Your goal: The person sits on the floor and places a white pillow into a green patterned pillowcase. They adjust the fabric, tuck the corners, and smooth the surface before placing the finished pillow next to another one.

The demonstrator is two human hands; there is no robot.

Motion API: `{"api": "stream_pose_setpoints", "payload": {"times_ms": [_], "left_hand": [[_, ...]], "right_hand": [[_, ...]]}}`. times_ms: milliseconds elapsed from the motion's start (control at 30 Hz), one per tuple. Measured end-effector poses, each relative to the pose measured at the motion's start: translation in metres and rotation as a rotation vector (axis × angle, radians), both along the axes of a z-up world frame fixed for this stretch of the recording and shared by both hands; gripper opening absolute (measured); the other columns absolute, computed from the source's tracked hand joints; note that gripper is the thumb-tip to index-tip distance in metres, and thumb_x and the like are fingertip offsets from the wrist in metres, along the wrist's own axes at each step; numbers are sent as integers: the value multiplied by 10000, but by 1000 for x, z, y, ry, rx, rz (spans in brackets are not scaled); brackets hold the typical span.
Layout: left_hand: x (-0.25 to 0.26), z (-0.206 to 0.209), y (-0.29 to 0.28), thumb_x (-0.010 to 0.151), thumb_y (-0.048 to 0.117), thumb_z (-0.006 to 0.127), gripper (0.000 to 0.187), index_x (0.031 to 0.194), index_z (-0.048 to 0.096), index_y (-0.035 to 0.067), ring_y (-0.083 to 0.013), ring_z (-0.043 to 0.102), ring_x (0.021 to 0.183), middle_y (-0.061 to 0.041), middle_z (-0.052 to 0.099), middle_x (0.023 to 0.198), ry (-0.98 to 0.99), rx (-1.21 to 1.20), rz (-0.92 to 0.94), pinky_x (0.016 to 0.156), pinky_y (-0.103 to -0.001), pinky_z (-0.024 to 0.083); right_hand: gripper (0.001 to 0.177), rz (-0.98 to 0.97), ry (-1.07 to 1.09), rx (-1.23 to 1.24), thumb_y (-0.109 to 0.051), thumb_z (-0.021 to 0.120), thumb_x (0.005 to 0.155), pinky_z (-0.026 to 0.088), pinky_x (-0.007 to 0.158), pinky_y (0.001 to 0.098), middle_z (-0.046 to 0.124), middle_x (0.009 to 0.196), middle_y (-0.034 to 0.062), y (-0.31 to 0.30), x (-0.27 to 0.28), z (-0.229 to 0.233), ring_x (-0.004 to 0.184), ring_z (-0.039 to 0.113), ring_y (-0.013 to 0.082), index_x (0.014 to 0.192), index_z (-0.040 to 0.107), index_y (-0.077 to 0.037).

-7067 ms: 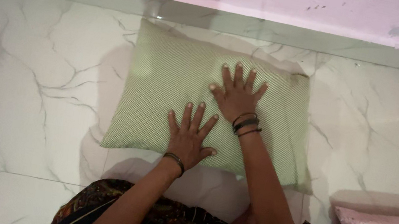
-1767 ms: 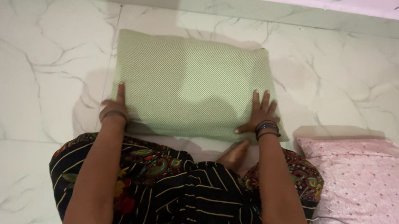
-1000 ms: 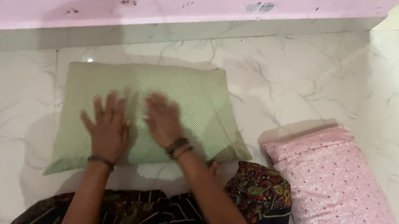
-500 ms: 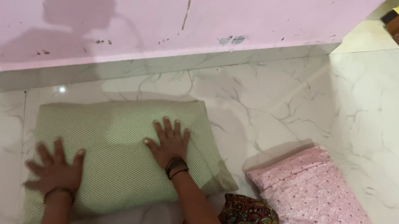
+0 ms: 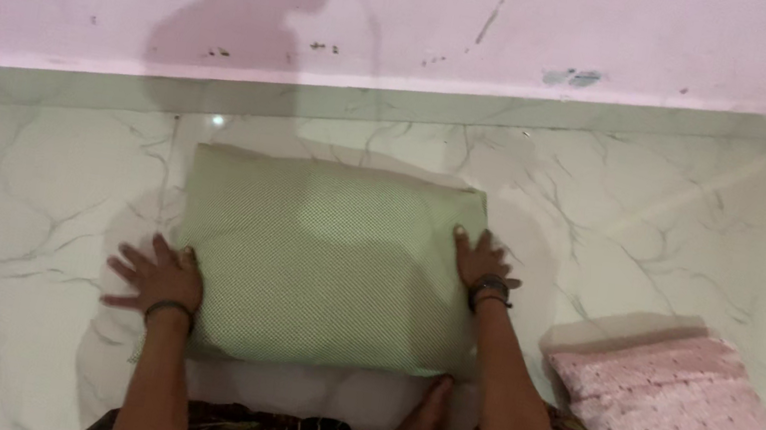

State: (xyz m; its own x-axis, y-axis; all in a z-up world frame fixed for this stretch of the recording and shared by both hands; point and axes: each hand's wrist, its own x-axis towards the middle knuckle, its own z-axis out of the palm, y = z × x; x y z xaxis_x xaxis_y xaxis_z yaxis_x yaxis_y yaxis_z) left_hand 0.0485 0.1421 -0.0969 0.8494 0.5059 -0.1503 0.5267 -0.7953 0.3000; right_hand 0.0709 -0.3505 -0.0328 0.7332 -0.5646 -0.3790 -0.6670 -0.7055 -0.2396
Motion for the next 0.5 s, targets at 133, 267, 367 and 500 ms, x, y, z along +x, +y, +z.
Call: {"api": "stream_pose_setpoints", "payload": {"times_ms": [133, 267, 367, 500], "left_hand": [[41, 38, -55, 969, 448, 469, 753, 1645, 302, 162, -436, -69, 1585, -176, 116, 1724, -340, 40, -196, 1115, -823, -29], [84, 74, -143, 995, 558, 411, 607, 1524, 431, 260, -371, 64, 1566, -94, 212, 1700, -282, 34, -559, 1108, -828, -21], [97, 86, -163, 1007, 606, 318, 595, 1519, 412, 318, -328, 78, 1558, -43, 212, 1679, -80, 113, -613, 1092, -840, -13], [111, 100, -141, 978, 669, 279, 665, 1561, 362, 362, -288, 79, 1566, -1, 191, 1695, 231, 76, -420, 1106, -845, 19]], "right_hand": [[749, 432, -913, -285, -626, 403, 1082, 237, 1250, 678, 328, 1653, 174, 28, 25, -39, 1558, 290, 372, 1599, 331, -89], [616, 784, -329, -212, -540, 360, 1035, 114, 1180, 744, 302, 1666, 30, 139, 51, -27, 1551, 241, 326, 1588, 357, -271], [669, 731, -305, -131, -621, 278, 1017, 70, 1167, 733, 273, 1664, 36, 162, 57, 3, 1535, 197, 337, 1581, 324, -265], [767, 579, -44, -133, -718, 237, 947, 39, 1188, 713, 239, 1683, -17, 137, 64, 35, 1558, 149, 290, 1586, 293, -298]]}}
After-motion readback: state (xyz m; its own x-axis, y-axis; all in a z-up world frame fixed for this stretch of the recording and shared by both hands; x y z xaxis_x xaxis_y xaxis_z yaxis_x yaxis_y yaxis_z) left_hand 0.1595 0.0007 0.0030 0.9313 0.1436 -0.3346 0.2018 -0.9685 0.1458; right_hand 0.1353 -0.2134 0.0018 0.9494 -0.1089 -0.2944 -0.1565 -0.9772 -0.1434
